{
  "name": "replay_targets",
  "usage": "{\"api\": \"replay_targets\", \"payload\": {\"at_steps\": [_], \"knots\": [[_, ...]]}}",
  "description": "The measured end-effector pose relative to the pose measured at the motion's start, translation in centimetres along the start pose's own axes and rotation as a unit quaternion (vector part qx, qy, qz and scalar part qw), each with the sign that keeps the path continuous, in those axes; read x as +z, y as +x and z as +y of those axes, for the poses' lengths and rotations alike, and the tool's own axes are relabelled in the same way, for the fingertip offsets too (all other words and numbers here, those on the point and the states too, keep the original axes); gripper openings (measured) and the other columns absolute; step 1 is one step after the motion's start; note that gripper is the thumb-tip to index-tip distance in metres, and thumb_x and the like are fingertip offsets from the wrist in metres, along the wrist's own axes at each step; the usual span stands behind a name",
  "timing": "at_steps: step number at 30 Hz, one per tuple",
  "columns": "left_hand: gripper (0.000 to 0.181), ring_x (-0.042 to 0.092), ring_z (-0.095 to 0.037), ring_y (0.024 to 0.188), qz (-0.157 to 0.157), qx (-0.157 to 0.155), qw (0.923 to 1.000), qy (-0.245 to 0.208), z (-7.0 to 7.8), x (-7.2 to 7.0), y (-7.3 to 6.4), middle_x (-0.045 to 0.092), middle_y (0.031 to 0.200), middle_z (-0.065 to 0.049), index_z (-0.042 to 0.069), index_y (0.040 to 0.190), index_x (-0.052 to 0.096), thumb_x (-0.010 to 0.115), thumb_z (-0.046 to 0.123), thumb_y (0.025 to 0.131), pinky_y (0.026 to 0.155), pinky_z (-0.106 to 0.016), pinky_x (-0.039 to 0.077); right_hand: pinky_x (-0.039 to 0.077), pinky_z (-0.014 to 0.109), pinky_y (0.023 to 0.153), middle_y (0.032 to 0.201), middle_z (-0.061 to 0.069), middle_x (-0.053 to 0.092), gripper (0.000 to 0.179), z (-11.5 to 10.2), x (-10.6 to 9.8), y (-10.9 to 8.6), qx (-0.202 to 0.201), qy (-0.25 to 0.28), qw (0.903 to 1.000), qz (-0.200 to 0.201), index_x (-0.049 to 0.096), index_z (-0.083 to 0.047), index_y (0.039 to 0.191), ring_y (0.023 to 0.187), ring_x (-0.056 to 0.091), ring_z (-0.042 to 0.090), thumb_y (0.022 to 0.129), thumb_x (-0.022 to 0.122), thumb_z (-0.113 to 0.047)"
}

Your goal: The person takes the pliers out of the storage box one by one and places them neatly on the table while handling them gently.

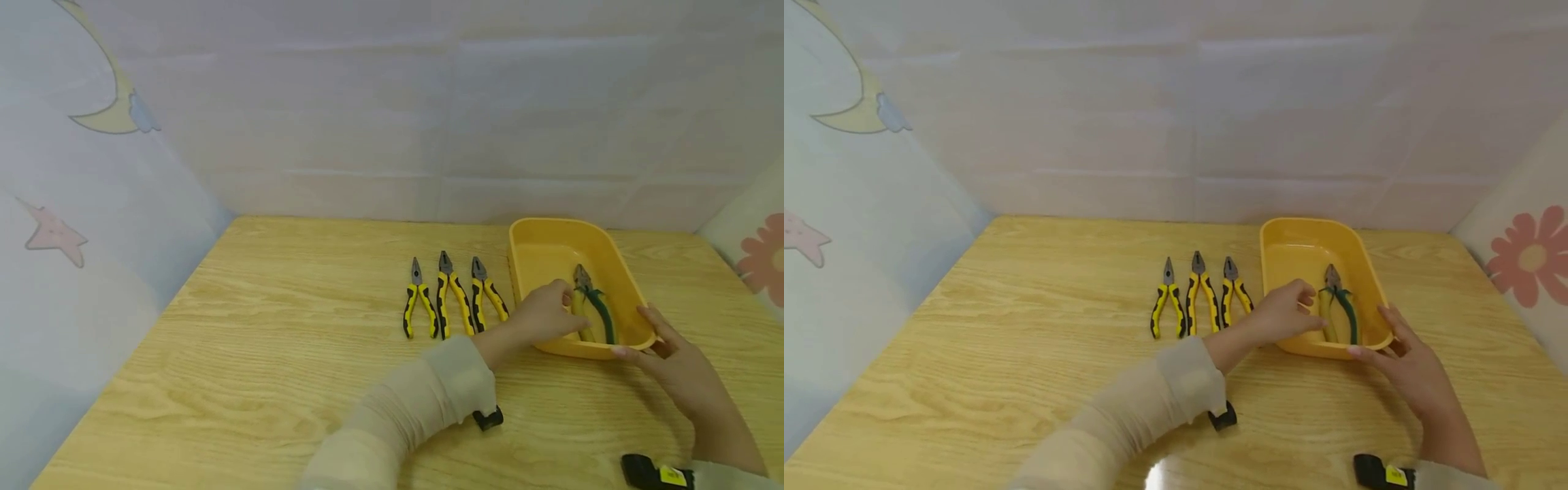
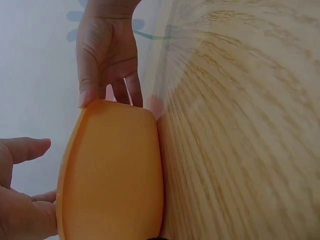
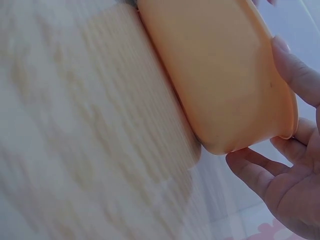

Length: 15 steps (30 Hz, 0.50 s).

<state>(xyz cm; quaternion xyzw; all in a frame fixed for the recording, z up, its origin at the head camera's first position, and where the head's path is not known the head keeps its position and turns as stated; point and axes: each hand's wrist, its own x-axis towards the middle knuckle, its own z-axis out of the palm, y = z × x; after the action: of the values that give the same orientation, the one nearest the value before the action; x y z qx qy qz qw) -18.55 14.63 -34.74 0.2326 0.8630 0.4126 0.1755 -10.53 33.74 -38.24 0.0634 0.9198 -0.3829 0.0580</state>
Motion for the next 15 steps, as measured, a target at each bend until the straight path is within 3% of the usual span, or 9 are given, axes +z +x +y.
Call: {"api": "replay_targets", "payload": {"at_steps": [3,7,9,15], "knots": [[0.048,0.051,-0.003,0.081,0.001,-0.03,0.9991,-0.031,0.2,0.4,0.2,0.05,0.105,0.01,0.017,0.117,0.044,0.065,0.03,0.076,0.06,-0.018,0.042,0.029,0.065,0.069,0.136,0.028,0.003,0.079,0.0,0.1,0.0,0.003,0.002,1.0,-0.003,-0.01,-0.028,0.135,0.107,0.023,0.057,0.086,0.05,-0.039],[0.056,0.051,-0.005,0.084,-0.002,-0.059,0.998,-0.025,0.5,0.9,0.7,0.051,0.106,0.01,0.018,0.122,0.041,0.066,0.032,0.075,0.063,-0.021,0.043,0.029,0.065,0.072,0.139,0.004,-0.013,0.079,0.2,0.3,0.1,0.002,0.023,0.9997,0.004,-0.009,-0.03,0.135,0.112,0.02,0.054,0.085,0.051,-0.037],[0.059,0.051,-0.006,0.084,-0.006,-0.073,0.9972,-0.014,0.7,1.1,1.0,0.051,0.107,0.01,0.019,0.124,0.04,0.067,0.034,0.073,0.063,-0.022,0.044,0.029,0.065,0.072,0.138,-0.001,-0.015,0.078,0.3,0.3,0.0,0.001,0.025,0.9997,0.006,-0.009,-0.031,0.135,0.112,0.019,0.054,0.085,0.051,-0.037],[0.061,0.053,-0.009,0.088,-0.025,-0.108,0.9936,-0.019,1.1,1.4,1.9,0.047,0.116,0.01,0.02,0.124,0.041,0.069,0.034,0.072,0.067,-0.026,0.045,0.029,0.065,0.071,0.139,0.003,-0.014,0.078,0.3,0.3,0.1,-0.004,0.02,0.9998,0.008,-0.01,-0.033,0.134,0.111,0.02,0.055,0.086,0.051,-0.036]]}}
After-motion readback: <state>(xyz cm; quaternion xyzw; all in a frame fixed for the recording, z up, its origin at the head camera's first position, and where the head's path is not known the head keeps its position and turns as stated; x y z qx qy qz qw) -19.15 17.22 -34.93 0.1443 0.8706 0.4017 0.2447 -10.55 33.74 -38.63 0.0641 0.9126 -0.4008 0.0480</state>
